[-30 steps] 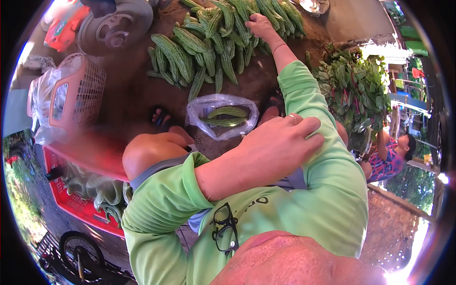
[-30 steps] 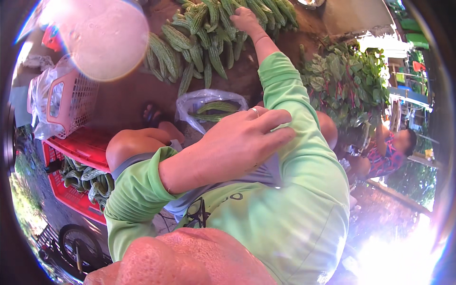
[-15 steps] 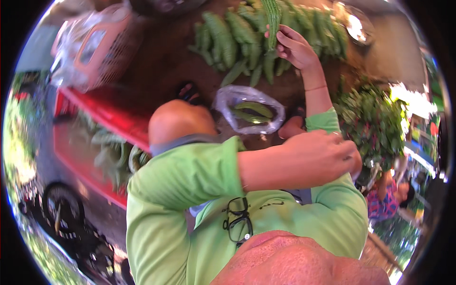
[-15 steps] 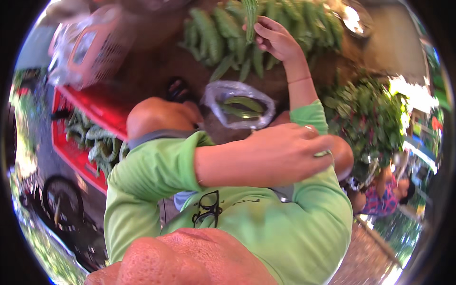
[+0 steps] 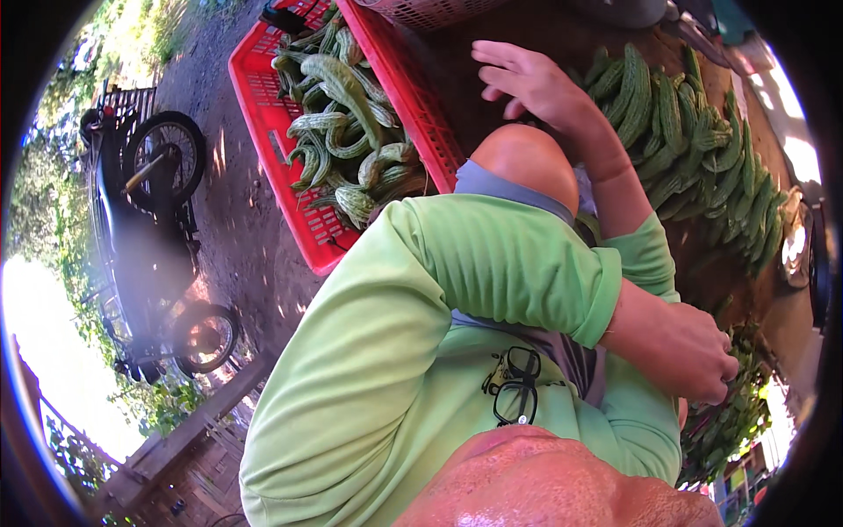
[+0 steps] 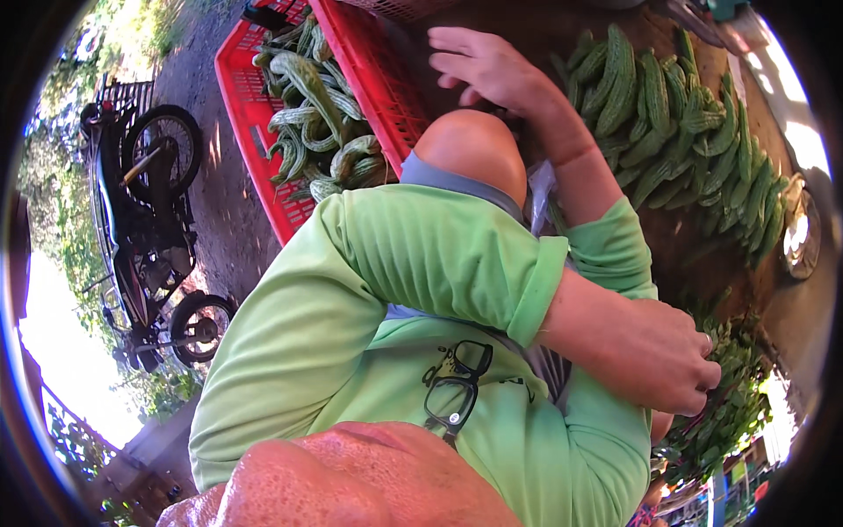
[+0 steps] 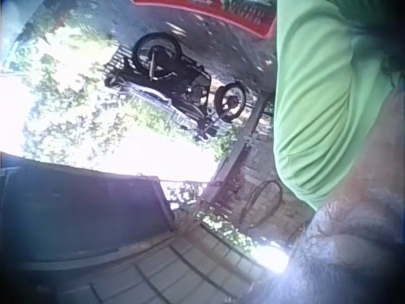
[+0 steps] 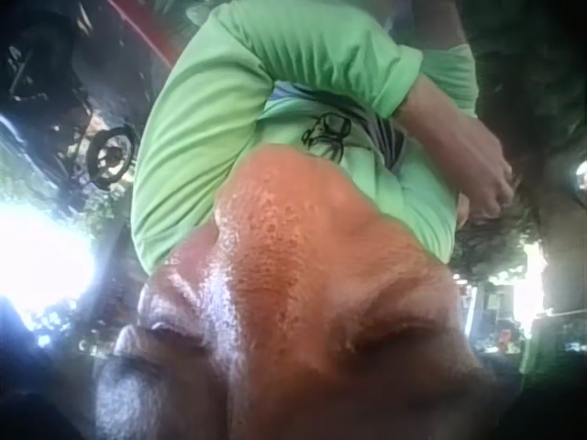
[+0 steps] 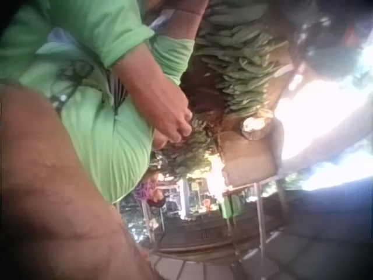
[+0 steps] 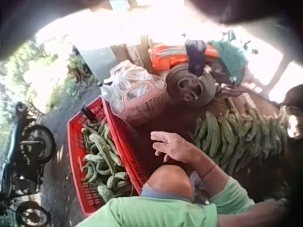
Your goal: The person sorts bitter melons by picking them up from a large pile on the ground and placing them into a clear plastic bag held in their lap.
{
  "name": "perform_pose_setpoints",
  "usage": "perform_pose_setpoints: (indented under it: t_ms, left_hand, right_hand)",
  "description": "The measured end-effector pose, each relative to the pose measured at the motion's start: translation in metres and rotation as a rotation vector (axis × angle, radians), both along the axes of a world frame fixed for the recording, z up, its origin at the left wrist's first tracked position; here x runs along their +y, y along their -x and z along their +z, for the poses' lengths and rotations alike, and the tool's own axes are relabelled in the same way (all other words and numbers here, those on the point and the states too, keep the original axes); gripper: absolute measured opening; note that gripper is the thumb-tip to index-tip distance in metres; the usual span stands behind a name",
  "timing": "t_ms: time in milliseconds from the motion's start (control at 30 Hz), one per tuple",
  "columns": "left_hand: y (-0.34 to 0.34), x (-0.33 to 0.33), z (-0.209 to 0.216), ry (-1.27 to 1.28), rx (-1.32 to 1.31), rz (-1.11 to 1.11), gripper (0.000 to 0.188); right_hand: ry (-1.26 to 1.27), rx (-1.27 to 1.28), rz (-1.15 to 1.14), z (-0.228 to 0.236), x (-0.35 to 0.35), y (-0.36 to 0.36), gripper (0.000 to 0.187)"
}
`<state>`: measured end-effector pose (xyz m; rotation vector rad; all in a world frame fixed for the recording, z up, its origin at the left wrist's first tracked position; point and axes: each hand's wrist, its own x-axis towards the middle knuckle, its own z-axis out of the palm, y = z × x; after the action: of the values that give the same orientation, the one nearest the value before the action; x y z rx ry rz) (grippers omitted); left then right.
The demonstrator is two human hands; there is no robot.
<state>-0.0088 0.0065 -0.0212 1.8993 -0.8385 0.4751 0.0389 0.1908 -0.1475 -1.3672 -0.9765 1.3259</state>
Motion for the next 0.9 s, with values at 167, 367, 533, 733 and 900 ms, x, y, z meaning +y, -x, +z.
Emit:
perform_pose_setpoints:
  t_ms: [167, 367, 533, 733, 900]
  left_hand:
    - [0.002, 0.009, 0.014, -0.039, 0.007, -0.09, 0.02]
    - [0.004, 0.005, 0.015, 0.018, -0.042, -0.046, 0.022]
    - [0.003, 0.001, 0.012, -0.039, 0.004, -0.049, 0.023]
    - [-0.003, -0.005, 0.015, -0.096, 0.025, -0.143, 0.025]
    - [-0.008, -0.007, 0.013, -0.147, 0.064, -0.162, 0.025]
  right_hand:
    - [0.162, -0.098, -0.168, -0.063, -0.085, -0.088, 0.052]
    - [0.378, -0.402, -0.489, -0.06, -0.216, -0.173, 0.046]
    - [0.428, -0.531, -0.853, -0.042, -0.327, -0.246, 0.041]
    - [0.578, -0.774, -1.094, -0.052, -0.417, -0.306, 0.039]
    - [0.58, -1.149, -0.986, -0.086, -0.395, -0.32, 0.044]
